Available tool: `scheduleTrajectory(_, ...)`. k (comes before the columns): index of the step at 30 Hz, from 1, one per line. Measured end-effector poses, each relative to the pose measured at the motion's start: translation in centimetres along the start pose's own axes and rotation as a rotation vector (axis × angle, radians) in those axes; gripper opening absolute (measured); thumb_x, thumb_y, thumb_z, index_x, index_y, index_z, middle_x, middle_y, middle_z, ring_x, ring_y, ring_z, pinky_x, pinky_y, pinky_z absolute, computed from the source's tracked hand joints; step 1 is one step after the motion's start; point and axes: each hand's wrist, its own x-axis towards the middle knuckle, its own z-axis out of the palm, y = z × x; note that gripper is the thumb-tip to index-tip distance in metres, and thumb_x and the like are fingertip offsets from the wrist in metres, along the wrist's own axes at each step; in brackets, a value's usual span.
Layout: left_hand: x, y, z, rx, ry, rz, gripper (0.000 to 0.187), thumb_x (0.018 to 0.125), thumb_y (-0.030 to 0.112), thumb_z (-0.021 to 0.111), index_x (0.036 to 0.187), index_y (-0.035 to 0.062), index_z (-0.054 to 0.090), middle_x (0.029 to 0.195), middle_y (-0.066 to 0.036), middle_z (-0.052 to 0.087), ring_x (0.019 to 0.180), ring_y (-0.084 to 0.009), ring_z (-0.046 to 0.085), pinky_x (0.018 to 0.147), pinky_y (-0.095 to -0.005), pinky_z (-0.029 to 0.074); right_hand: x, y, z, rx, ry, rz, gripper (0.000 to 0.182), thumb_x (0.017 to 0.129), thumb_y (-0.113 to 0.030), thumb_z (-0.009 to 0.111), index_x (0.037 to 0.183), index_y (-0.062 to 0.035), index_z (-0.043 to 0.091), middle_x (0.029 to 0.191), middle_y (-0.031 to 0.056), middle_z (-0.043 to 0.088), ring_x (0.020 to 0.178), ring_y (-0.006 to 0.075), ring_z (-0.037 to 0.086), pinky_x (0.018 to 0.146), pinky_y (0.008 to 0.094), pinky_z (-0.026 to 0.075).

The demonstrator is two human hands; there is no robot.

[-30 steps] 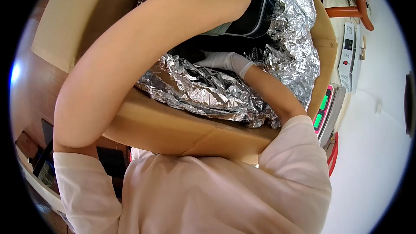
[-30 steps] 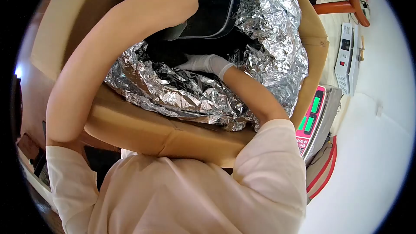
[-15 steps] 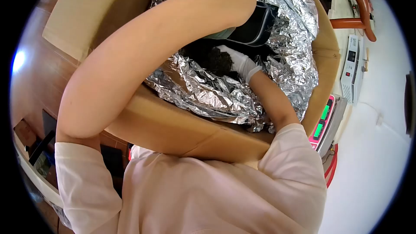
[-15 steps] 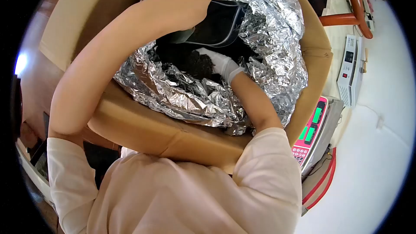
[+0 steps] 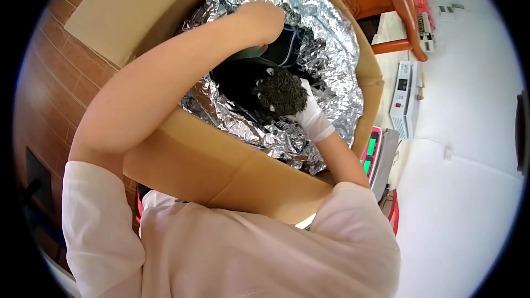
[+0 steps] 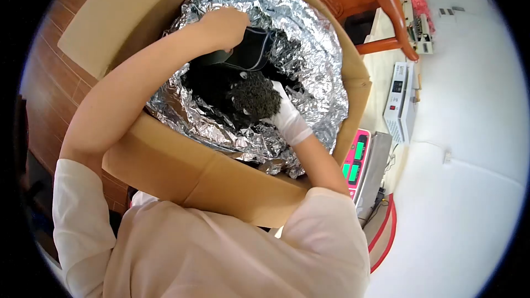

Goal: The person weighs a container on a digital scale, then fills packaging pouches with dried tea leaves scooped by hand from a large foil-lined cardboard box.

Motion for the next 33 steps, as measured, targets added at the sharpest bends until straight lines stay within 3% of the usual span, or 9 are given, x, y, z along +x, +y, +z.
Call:
scheduleTrajectory(3,-0.2,0.7,-0.9,-0.006,-0.159,-0.016,0.015,0.072,0.002,0.054,0.075,-0.0011,0.068,0.062,-0.013,0.065,0.071,-0.0251,0.067,0.068,-0.0385,0.053,-2.9,0.2,1.3,-0.998,0.101,-0.461,0.038,0.094,-0.024,0.035,0.121,-0.0034,0.052,0.112,0.0173,0.059,0.097,0.029,0.06,0.074,0.0391,0.054)
scheduleTrajectory(6,-1.1,2.0,-0.8,-0.041,-0.121,0.028,0.014,0.073,0.004,0.057,0.078,-0.0003,0.069,0.068,-0.014,0.066,0.076,-0.0268,0.067,0.069,-0.0385,0.053,-5.0,-0.6,2.5,0.141,-0.015,-0.206,0.041,0.093,-0.033,0.034,0.122,-0.009,0.051,0.115,0.0181,0.057,0.097,0.0332,0.057,0.072,0.039,0.053)
scheduleTrajectory(7,-1.4,2.4,-0.5,0.024,-0.116,0.057,0.015,0.071,0.006,0.06,0.081,0.001,0.07,0.08,-0.014,0.068,0.08,-0.0294,0.067,0.069,-0.0387,0.053,-5.7,-0.6,3.2,0.188,-0.019,-0.239,0.043,0.092,-0.036,0.034,0.123,-0.0098,0.05,0.117,0.0171,0.056,0.096,0.0338,0.057,0.071,0.0396,0.052)
scheduleTrajectory(19,-3.0,4.4,1.6,0.0,-0.184,0.062,0.021,0.071,0.009,0.063,0.091,0.0035,0.069,0.095,-0.013,0.067,0.089,-0.0275,0.066,0.071,-0.0375,0.053,-4.5,-1.2,6.9,0.033,0.291,-0.552,0.043,0.088,-0.039,0.047,0.115,-0.0056,0.055,0.111,0.0132,0.061,0.108,0.0267,0.054,0.099,0.0429,0.037)
scheduleTrajectory(24,-3.5,4.1,0.9,-0.033,-0.133,0.093,0.02,0.077,0.01,0.054,0.09,0.0021,0.067,0.092,-0.016,0.067,0.088,-0.0307,0.065,0.074,-0.0396,0.052,-4.0,-0.9,7.3,-0.469,0.491,-0.423,0.064,0.09,-0.044,0.046,0.139,-0.0085,0.027,0.14,0.0166,0.025,0.131,0.0332,0.024,0.104,0.0564,0.018)
scheduleTrajectory(26,-3.1,3.7,0.7,0.025,-0.111,0.103,0.021,0.074,0.012,0.061,0.092,0.006,0.069,0.093,-0.012,0.068,0.088,-0.025,0.066,0.07,-0.0356,0.053,-4.4,-1.2,10.1,-0.253,0.481,-0.327,0.054,0.092,-0.039,0.044,0.134,-0.0058,0.039,0.137,0.0166,0.037,0.125,0.0318,0.036,0.106,0.0472,0.025)
scheduleTrajectory(27,-2.9,3.4,0.6,0.024,-0.112,0.096,0.021,0.074,0.012,0.061,0.092,0.006,0.069,0.093,-0.012,0.068,0.088,-0.025,0.066,0.07,-0.0356,0.053,-4.7,-1.4,9.7,-0.416,0.387,-0.368,0.062,0.092,-0.042,0.043,0.14,-0.005,0.028,0.144,0.0248,0.016,0.123,0.0403,0.034,0.1,0.0479,0.035)
scheduleTrajectory(30,-2.3,2.3,0.2,-0.009,-0.021,0.119,0.02,0.079,0.01,0.052,0.091,0.0032,0.067,0.094,-0.016,0.066,0.091,-0.0307,0.065,0.075,-0.0405,0.052,-4.5,-2.2,10.1,-0.659,0.551,-0.52,0.057,0.092,-0.041,0.042,0.133,-0.0011,0.039,0.134,0.0242,0.037,0.103,0.0323,0.053,0.083,0.0374,0.05)
scheduleTrajectory(33,-1.4,1.4,-0.6,0.052,0.081,0.043,0.016,0.076,0.011,0.058,0.085,0.0048,0.07,0.085,-0.011,0.069,0.082,-0.0252,0.067,0.065,-0.0353,0.054,-3.7,-2.4,8.3,-0.663,0.648,-0.464,0.045,0.09,-0.03,0.036,0.117,0.0027,0.053,0.102,0.0159,0.059,0.078,0.0201,0.058,0.065,0.0305,0.049)
